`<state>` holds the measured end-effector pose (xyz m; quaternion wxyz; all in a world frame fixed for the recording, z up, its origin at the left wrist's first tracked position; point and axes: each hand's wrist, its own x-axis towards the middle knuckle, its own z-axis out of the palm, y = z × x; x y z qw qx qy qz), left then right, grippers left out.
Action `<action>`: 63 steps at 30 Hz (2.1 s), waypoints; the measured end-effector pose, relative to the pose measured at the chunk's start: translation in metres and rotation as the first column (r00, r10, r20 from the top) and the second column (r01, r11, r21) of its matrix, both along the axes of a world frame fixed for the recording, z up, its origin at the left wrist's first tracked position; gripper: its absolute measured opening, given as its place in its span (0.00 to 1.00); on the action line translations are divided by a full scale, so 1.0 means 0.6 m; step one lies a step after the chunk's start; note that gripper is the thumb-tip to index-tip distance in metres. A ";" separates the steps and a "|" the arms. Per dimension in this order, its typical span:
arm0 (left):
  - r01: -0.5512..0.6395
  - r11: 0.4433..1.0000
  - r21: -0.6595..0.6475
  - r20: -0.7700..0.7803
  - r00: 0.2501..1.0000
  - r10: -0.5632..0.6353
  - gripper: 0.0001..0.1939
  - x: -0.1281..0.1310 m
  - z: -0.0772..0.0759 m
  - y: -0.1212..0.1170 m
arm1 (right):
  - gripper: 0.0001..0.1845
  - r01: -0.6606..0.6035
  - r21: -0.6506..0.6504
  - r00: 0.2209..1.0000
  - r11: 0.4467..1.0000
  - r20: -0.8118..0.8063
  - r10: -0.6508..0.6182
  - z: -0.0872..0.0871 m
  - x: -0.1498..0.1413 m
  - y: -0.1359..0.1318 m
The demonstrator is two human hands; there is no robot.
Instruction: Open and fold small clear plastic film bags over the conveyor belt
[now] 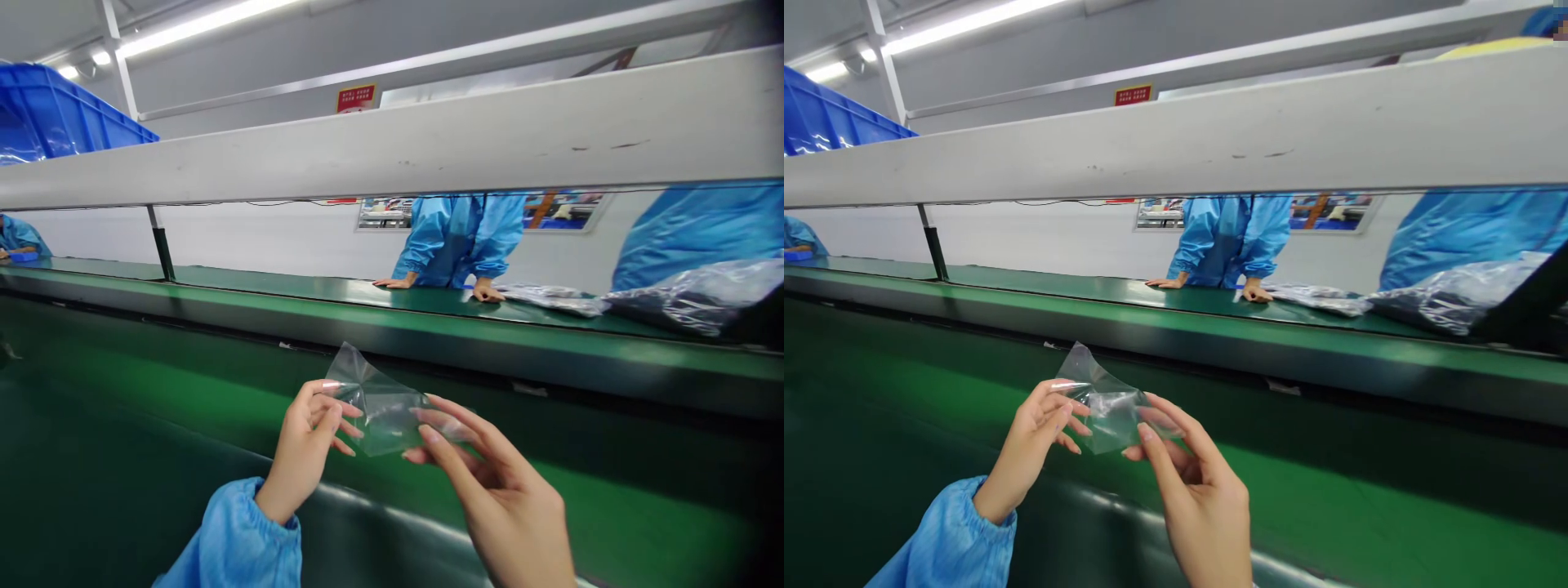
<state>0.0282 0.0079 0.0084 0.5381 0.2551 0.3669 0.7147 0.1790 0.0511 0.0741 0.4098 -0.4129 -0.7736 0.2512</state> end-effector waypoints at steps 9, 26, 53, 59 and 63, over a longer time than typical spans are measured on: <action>-0.063 0.998 -0.020 0.223 0.973 0.066 0.32 -0.011 0.002 -0.001 | 0.08 -0.173 0.018 0.985 0.985 -0.023 0.174 0.011 0.021 0.015; -0.084 0.990 0.117 0.206 0.977 0.059 0.25 -0.001 0.001 0.000 | 0.09 -0.395 -0.106 0.894 0.913 0.185 0.408 -0.010 0.008 0.017; 0.036 0.988 0.150 0.083 0.995 -0.049 0.25 0.004 -0.009 0.003 | 0.25 -0.250 -0.052 0.900 0.967 0.356 0.252 -0.034 0.028 0.024; 0.042 0.998 0.052 -0.012 0.999 -0.042 0.23 0.000 -0.004 0.001 | 0.28 -0.175 -0.266 0.937 0.948 0.249 0.243 -0.032 0.030 0.026; 0.054 0.997 0.045 -0.239 0.970 -0.042 0.23 0.004 -0.008 -0.003 | 0.30 -0.139 -0.347 0.944 0.928 0.236 0.230 -0.027 0.030 0.022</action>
